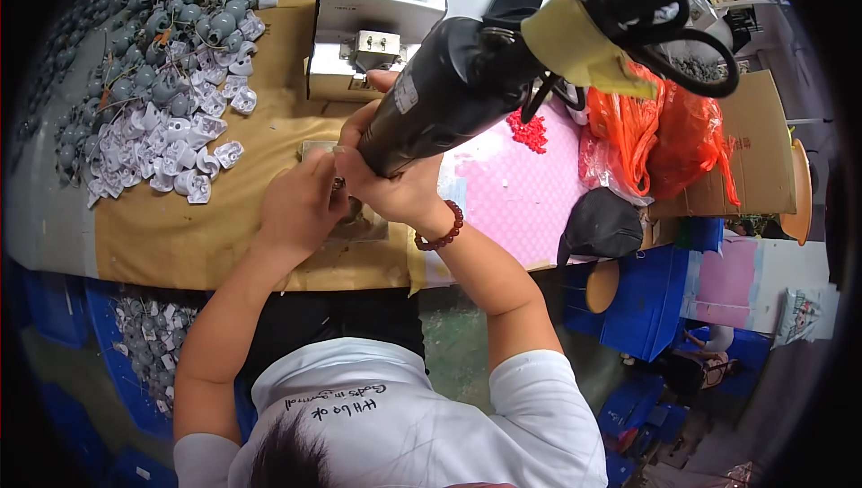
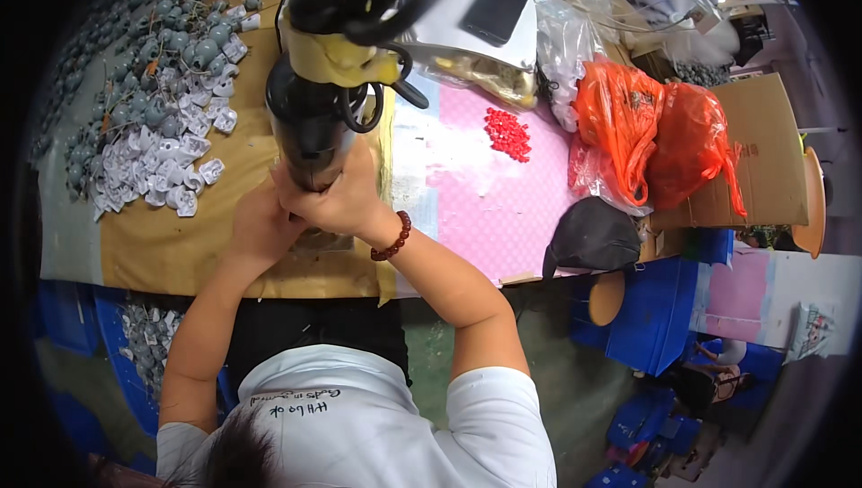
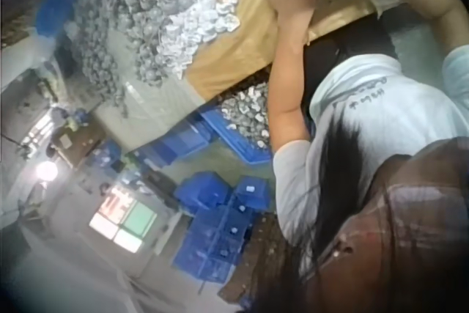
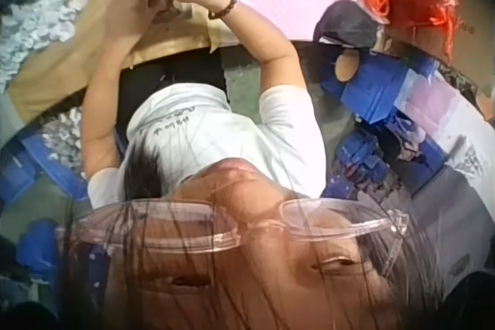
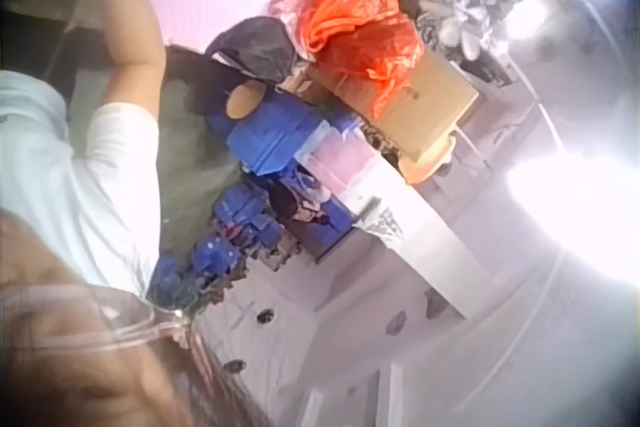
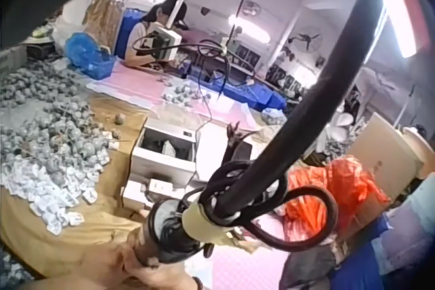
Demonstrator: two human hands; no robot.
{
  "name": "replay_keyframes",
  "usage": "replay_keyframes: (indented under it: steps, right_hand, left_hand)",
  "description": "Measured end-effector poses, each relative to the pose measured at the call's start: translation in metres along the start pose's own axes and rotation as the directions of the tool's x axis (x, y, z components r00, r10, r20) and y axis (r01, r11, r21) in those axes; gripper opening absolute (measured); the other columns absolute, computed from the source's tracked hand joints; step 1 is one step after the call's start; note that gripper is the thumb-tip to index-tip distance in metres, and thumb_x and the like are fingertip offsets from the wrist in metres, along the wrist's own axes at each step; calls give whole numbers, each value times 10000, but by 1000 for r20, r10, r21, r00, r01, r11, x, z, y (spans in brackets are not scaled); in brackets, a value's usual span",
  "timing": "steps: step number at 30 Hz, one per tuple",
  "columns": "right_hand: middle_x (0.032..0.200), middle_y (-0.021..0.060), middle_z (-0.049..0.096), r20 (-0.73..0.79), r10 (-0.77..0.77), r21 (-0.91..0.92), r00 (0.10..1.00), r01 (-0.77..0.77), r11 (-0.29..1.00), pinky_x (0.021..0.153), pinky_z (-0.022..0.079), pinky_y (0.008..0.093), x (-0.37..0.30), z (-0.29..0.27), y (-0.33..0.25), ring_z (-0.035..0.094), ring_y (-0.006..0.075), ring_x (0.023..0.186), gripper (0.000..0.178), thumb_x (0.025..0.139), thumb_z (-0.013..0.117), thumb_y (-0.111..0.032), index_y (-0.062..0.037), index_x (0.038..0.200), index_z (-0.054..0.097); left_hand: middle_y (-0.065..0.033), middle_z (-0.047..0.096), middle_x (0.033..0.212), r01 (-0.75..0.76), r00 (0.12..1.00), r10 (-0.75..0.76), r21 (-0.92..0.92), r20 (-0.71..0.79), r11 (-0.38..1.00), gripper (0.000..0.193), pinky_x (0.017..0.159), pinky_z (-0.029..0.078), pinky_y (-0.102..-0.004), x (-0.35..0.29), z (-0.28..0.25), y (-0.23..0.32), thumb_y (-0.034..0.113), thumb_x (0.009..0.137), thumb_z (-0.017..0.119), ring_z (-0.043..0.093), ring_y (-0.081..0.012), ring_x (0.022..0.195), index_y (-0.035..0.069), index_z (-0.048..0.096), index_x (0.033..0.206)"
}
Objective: Assembling small toy components by placing parts into a jig and using a handheld electric tool.
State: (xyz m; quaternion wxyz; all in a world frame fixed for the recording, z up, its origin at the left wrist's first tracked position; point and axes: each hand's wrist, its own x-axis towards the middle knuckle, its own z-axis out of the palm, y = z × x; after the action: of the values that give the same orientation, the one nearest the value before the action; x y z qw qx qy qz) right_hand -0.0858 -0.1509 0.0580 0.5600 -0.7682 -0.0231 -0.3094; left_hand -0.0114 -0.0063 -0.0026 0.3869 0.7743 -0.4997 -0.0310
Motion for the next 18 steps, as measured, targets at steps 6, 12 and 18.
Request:
replay_keyframes:
  steps: [6,12,18]
  right_hand:
    - [829,45,606,10,-80,-44,997,81,996,676,433,228,-6,4,5,550,84,726,708,806,697,0,-1,1413,332]
    - [868,35,607,28,-100,-25,995,101,995,710,451,237,-11,8,6,556,85,765,645,822,694,18,-1,1379,369]
    - [890,33,634,-58,-10,17,998,11,1000,746,495,266,-9,8,-4,595,107,803,477,783,747,-22,22,1213,546]
  left_hand:
    - [-105,566,904,-22,1000,22,-11,-8,1000,326,632,480,-495,1,-2,0,117,752,731,609,-376,733,82,542,1014]
    - [-112,565,917,-3,1000,3,-32,22,999,348,644,485,-493,0,-6,1,130,762,737,612,-383,761,84,565,1060]
    - [-108,604,992,39,999,-37,-114,21,993,397,671,506,-473,4,-6,8,134,761,735,634,-379,825,104,579,1125]
